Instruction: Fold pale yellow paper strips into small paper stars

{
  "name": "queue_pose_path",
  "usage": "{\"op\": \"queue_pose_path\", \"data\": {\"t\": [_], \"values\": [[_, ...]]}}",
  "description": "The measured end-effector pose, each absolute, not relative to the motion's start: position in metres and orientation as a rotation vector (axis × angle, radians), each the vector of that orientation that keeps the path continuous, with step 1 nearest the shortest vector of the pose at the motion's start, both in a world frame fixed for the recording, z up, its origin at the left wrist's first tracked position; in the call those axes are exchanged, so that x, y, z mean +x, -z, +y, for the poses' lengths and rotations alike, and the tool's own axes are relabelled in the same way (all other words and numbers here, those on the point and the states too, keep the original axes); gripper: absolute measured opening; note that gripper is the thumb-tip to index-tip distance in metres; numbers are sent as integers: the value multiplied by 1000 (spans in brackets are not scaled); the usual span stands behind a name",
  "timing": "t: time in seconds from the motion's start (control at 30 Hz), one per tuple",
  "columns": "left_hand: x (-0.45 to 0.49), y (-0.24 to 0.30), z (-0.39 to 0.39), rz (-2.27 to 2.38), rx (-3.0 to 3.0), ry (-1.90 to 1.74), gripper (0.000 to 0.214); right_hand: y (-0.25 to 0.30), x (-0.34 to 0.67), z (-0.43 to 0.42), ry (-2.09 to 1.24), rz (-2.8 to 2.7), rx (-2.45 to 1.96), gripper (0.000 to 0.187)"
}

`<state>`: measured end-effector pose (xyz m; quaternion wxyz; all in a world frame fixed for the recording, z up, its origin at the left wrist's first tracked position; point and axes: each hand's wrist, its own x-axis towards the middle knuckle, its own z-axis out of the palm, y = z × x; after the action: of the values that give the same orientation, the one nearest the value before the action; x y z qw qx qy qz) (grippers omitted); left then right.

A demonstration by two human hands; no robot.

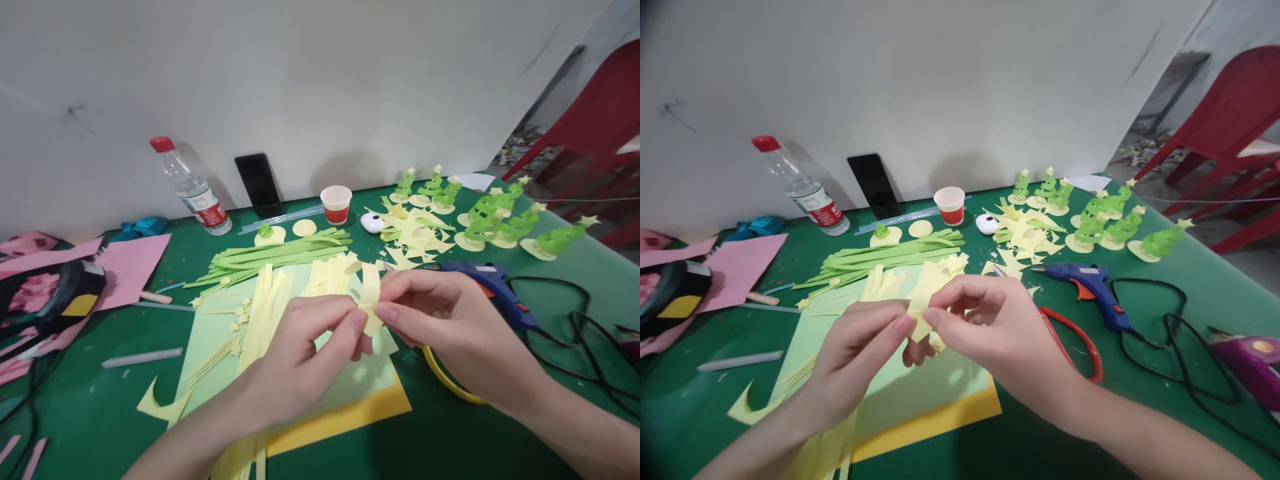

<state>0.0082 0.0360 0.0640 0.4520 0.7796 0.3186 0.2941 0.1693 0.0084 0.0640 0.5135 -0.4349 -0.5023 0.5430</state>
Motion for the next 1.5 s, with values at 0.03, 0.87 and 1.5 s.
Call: {"op": "queue_pose_path", "data": {"t": [0.03,0.87,1.5], "values": [[8,-64,36,792,1895,-729,37,-65,169,8,-1187,-1272,-1060,15],[13,-62,42,794,1354,-771,29,-65,177,14,-203,-1862,-1027,23],[12,-63,43,969,1620,-880,13,-69,180,14,-1127,-1527,-1284,13]]}}
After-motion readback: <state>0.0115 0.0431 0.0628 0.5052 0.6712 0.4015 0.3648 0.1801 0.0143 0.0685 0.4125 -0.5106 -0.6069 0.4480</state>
